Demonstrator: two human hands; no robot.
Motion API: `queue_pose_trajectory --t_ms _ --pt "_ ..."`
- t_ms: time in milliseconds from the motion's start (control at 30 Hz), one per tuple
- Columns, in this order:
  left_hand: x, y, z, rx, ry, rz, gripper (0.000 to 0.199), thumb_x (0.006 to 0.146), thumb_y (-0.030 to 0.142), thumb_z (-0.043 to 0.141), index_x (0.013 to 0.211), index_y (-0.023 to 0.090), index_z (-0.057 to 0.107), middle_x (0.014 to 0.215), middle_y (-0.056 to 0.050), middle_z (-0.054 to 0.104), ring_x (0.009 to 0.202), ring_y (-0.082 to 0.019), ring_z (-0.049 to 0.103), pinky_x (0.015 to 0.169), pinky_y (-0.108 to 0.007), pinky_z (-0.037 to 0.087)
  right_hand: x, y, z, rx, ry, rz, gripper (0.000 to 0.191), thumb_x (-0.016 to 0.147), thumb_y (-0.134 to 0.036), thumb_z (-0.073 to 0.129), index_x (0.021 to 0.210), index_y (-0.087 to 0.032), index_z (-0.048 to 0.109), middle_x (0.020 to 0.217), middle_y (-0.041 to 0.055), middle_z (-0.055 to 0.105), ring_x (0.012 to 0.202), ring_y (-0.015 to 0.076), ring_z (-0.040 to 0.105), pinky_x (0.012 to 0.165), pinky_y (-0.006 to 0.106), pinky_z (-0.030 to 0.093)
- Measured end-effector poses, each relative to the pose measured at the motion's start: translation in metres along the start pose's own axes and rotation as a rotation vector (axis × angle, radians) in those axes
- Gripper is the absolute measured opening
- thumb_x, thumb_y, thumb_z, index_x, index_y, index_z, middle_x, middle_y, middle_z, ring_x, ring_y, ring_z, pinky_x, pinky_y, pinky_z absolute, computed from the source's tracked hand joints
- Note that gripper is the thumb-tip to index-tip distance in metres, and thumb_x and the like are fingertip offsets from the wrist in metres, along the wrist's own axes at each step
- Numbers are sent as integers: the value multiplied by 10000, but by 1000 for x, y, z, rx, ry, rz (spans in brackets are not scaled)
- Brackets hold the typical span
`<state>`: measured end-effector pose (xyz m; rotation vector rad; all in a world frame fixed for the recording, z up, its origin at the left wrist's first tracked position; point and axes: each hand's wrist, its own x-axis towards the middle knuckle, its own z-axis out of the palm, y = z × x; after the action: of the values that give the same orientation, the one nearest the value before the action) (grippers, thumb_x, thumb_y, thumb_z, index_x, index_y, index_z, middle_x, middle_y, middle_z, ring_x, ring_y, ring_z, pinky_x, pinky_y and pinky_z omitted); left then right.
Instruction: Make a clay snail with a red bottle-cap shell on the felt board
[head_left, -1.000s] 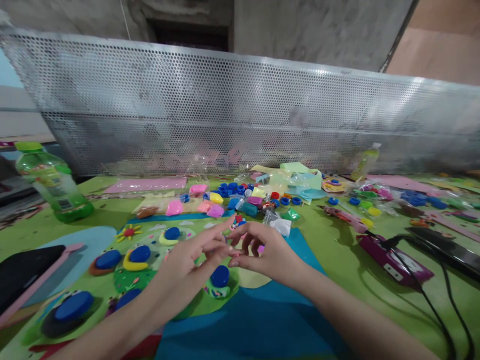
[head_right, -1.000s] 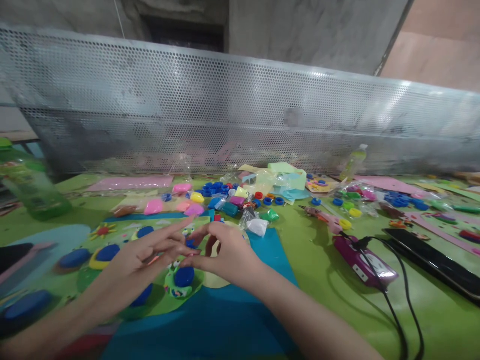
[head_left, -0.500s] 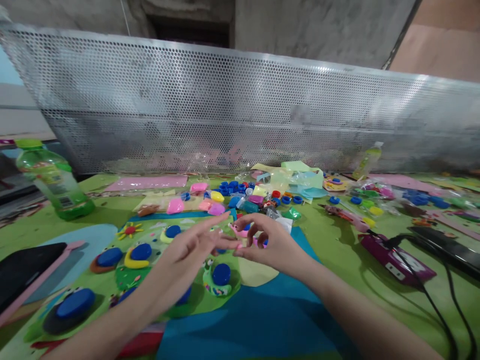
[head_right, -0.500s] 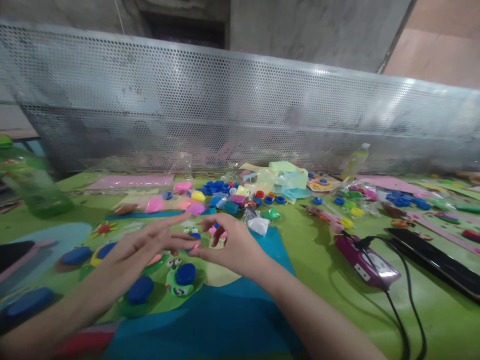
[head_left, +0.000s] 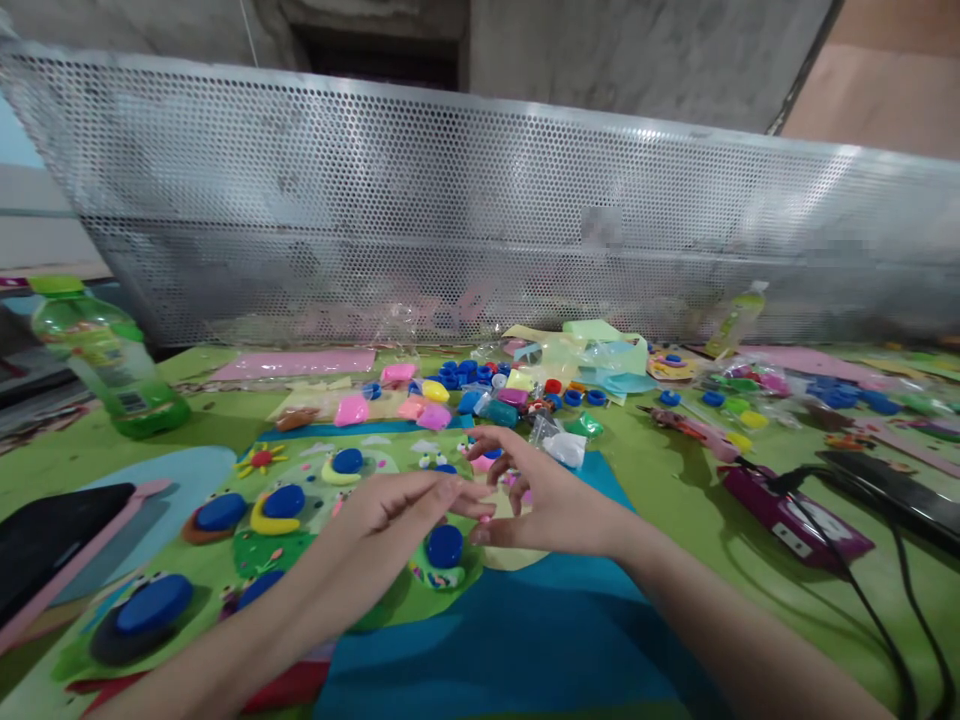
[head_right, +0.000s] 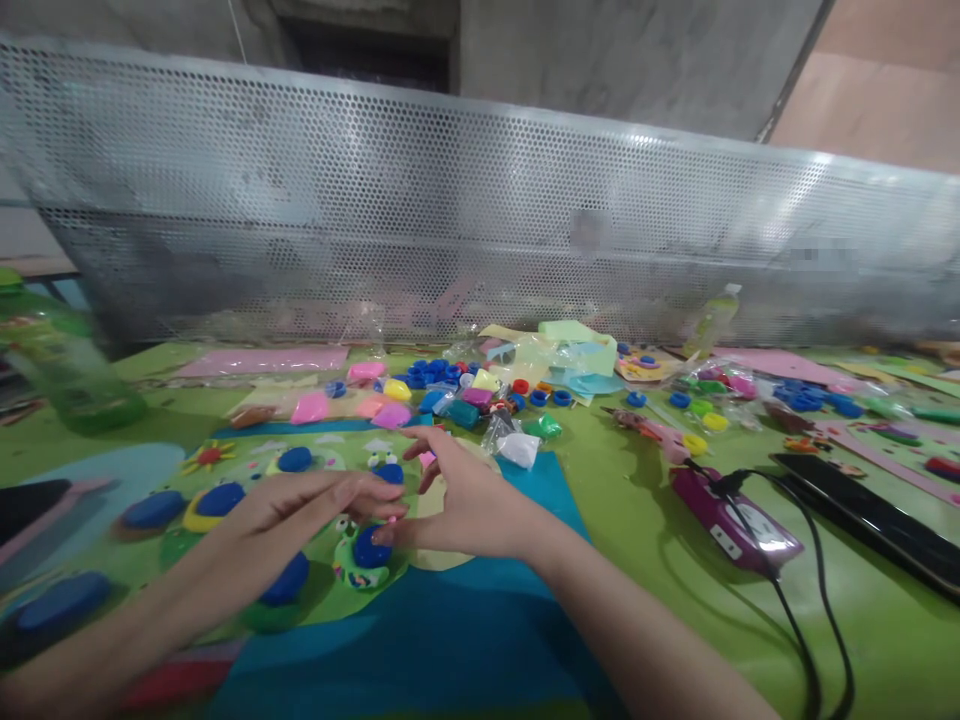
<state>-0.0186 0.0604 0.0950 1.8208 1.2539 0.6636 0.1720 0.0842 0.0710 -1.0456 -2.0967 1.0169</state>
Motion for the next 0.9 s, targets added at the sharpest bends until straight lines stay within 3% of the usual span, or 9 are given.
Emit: queue_pose_trajectory --t_ms 133,200,300,467,633,733,900 --pt "-3 2 6 34 -85 71 325 853 463 408 1111 371 582 1064 12 654 983 -203 560 804 -270 413 -1 -2 3 43 -77 -7 755 670 -324 677 1307 -308 273 1221 64 430 944 180 496 692 303 469" --pt "-4 5 8 46 -110 108 304 862 442 403 1091 379 593 1037 20 663 952 -187 569 806 -264 413 -1 -1 3 47 -94 -11 746 679 -309 670 1310 -303 272 1220 63 431 947 177 491 722 313 466" --pt "-2 7 4 14 -49 44 317 854 434 414 1085 339 609 927 0 694 841 -179 592 717 -254 441 -1 0 -1 45 -77 -2 741 691 -332 664 1314 -314 262 1231 50 420 989 181 470 739 311 464" --pt "1 4 -2 -10 -26 -15 394 847 456 418 1202 314 515 960 -11 687 819 -188 587 592 -235 428 0 -1 -6 49 -79 -7 735 698 -322 654 1316 -311 257 1261 52 397 997 184 467 693 290 470" --pt "-6 -1 12 88 -118 154 368 867 407 416 1230 369 466 1070 5 643 938 -194 571 775 -287 429 -2 -4 2 177 -179 27 832 652 -246 670 1346 -252 211 1274 97 379 1025 197 488 789 330 462" --pt "-9 -2 16 65 -112 202 341 874 379 419 1208 395 481 1170 14 596 1018 -203 546 833 -296 412 -4 -5 3 223 -205 33 828 664 -236 648 1355 -235 190 1266 113 388 1008 197 509 774 334 478" --pt "-5 3 6 -170 -34 65 344 825 384 515 1165 337 531 959 -10 674 835 -172 610 698 -247 452 -4 -2 -3 197 -161 -48 756 738 -266 613 1361 -284 185 1255 95 424 954 170 532 756 326 495"
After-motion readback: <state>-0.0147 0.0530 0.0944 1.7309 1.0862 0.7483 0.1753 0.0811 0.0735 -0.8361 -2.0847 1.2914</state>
